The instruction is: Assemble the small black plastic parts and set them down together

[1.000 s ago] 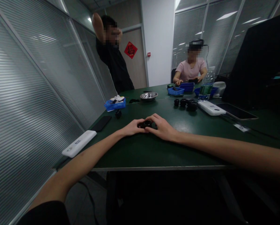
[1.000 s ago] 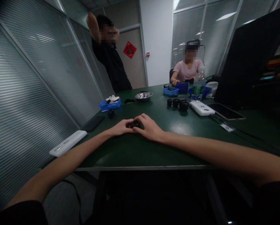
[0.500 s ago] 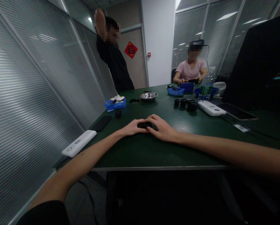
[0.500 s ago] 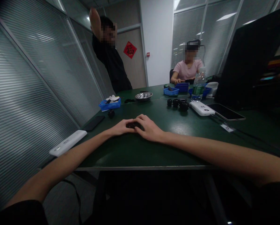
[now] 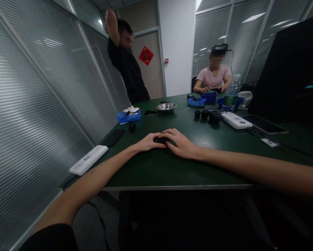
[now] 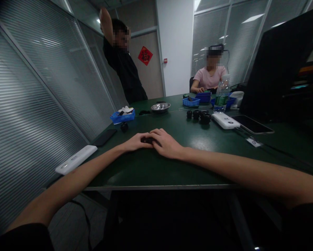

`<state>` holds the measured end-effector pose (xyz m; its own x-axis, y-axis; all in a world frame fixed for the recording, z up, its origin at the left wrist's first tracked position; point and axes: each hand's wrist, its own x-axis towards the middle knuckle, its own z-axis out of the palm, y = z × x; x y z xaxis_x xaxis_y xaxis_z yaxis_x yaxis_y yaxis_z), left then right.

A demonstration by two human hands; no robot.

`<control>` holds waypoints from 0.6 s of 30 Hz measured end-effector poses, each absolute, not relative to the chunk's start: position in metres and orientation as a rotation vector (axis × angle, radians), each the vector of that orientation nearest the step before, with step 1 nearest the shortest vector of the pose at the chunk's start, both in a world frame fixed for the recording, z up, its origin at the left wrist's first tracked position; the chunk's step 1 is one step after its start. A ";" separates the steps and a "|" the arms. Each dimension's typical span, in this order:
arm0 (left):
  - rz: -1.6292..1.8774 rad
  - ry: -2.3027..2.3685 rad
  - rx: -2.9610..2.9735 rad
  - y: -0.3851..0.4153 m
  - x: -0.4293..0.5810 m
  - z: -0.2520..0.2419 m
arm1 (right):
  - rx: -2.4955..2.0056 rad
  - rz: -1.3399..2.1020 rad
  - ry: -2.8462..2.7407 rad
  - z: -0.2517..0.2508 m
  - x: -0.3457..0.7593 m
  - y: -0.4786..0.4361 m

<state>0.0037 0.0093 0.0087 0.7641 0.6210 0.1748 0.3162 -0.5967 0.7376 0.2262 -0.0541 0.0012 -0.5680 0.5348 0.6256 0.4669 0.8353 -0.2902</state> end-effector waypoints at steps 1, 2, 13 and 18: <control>0.547 0.705 2.241 0.009 0.004 0.009 | -0.735 0.119 -2.265 0.002 0.226 -0.054; 0.547 0.706 2.243 0.009 0.004 0.010 | -0.750 0.119 -2.255 0.002 0.226 -0.055; 0.545 0.722 2.200 0.011 0.004 0.007 | -0.671 0.138 -2.281 0.003 0.226 -0.055; 0.530 0.665 2.252 0.013 0.003 0.006 | -0.782 0.124 -2.218 0.000 0.227 -0.053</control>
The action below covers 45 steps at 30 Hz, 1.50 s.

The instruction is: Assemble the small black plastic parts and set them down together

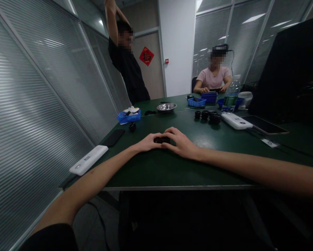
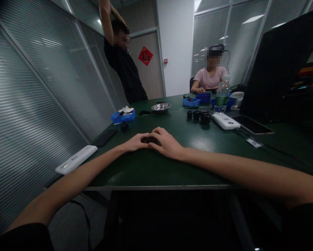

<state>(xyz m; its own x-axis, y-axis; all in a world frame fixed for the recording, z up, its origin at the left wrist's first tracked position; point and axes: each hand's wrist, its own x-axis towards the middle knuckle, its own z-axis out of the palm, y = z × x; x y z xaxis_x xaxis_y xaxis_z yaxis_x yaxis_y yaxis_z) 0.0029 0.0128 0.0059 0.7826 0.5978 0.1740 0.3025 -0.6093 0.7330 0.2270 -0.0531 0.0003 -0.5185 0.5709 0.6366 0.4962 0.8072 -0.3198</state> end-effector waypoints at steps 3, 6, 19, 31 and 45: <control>0.532 0.689 2.255 0.012 0.003 0.007 | -0.766 0.130 -2.233 0.001 0.228 -0.053; 0.539 0.698 2.227 0.012 0.003 0.007 | -0.704 0.150 -2.260 0.002 0.227 -0.055; 0.553 0.675 2.252 0.013 0.003 0.006 | -0.709 0.103 -2.270 0.002 0.228 -0.054; 0.546 0.692 2.255 0.014 0.003 0.005 | -0.691 0.074 -2.281 0.002 0.227 -0.054; 0.551 0.672 2.250 0.011 0.002 0.008 | -0.727 0.026 -2.275 0.002 0.227 -0.054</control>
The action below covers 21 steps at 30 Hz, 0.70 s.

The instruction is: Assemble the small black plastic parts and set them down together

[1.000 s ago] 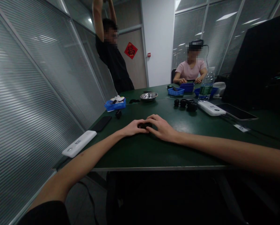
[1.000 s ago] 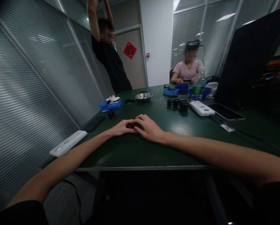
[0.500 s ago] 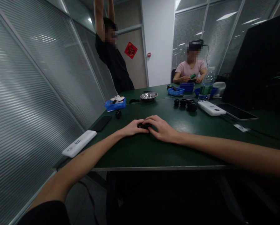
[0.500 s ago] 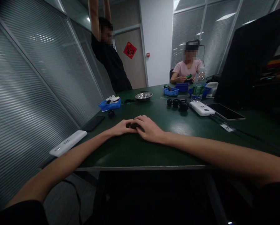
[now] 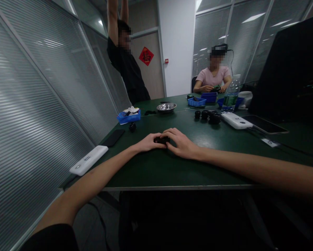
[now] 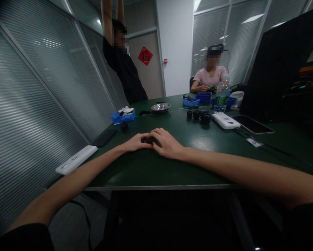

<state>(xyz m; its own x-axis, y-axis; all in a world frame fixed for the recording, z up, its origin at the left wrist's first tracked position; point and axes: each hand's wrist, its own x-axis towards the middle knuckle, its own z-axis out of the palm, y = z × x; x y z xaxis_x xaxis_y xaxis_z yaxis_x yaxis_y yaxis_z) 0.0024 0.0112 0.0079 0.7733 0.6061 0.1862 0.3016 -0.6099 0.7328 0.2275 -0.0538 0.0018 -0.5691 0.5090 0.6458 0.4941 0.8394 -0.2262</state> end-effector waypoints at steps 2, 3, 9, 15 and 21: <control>0.547 0.671 2.240 0.011 0.003 0.008 | -0.740 0.026 -2.264 0.002 0.228 -0.054; 0.541 0.673 2.238 0.011 0.003 0.008 | -0.749 0.027 -2.257 0.002 0.228 -0.053; 0.544 0.702 2.246 0.011 0.004 0.007 | -0.694 0.075 -2.276 0.000 0.228 -0.052; 0.530 0.668 2.249 0.013 0.002 0.006 | -0.737 0.078 -2.273 0.000 0.227 -0.052; 0.546 0.673 2.245 0.012 0.002 0.006 | -0.682 0.095 -2.295 0.002 0.227 -0.053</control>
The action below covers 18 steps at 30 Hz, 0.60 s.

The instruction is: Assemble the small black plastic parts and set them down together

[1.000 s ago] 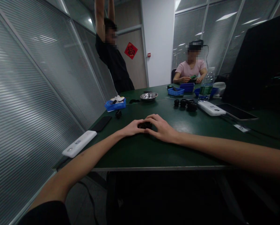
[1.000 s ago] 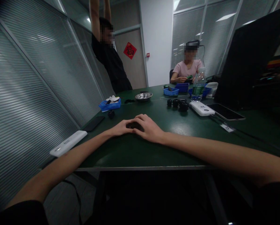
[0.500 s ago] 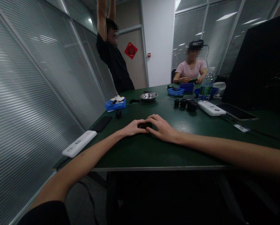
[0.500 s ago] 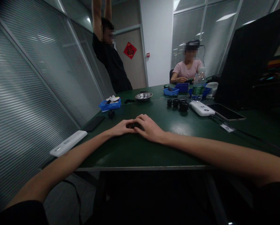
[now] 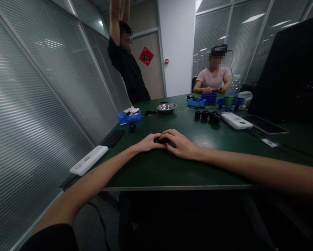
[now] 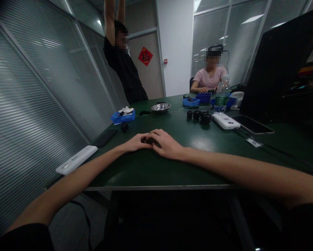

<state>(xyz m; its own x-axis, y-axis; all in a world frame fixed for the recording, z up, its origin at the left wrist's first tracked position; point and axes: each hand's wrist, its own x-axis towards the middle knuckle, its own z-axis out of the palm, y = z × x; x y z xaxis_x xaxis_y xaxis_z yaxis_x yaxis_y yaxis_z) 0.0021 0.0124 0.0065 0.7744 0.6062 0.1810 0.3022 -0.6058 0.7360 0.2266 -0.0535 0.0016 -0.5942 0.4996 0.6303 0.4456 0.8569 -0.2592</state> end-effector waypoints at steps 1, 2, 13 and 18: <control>0.544 0.682 2.241 0.012 0.002 0.006 | -0.661 0.102 -2.303 0.001 0.226 -0.054; 0.543 0.687 2.240 0.012 0.003 0.006 | -0.652 0.103 -2.305 0.001 0.226 -0.054; 0.539 0.687 2.225 0.010 0.004 0.009 | -0.652 0.093 -2.305 0.001 0.227 -0.054; 0.539 0.697 2.216 0.011 0.004 0.008 | -0.668 0.069 -2.297 0.002 0.227 -0.055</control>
<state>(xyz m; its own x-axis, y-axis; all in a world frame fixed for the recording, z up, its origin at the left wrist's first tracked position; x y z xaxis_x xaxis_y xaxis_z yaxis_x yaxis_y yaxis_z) 0.0041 0.0114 0.0076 0.7641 0.6244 0.1621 0.3141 -0.5796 0.7519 0.2270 -0.0552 0.0024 -0.5977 0.4839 0.6392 0.4449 0.8635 -0.2377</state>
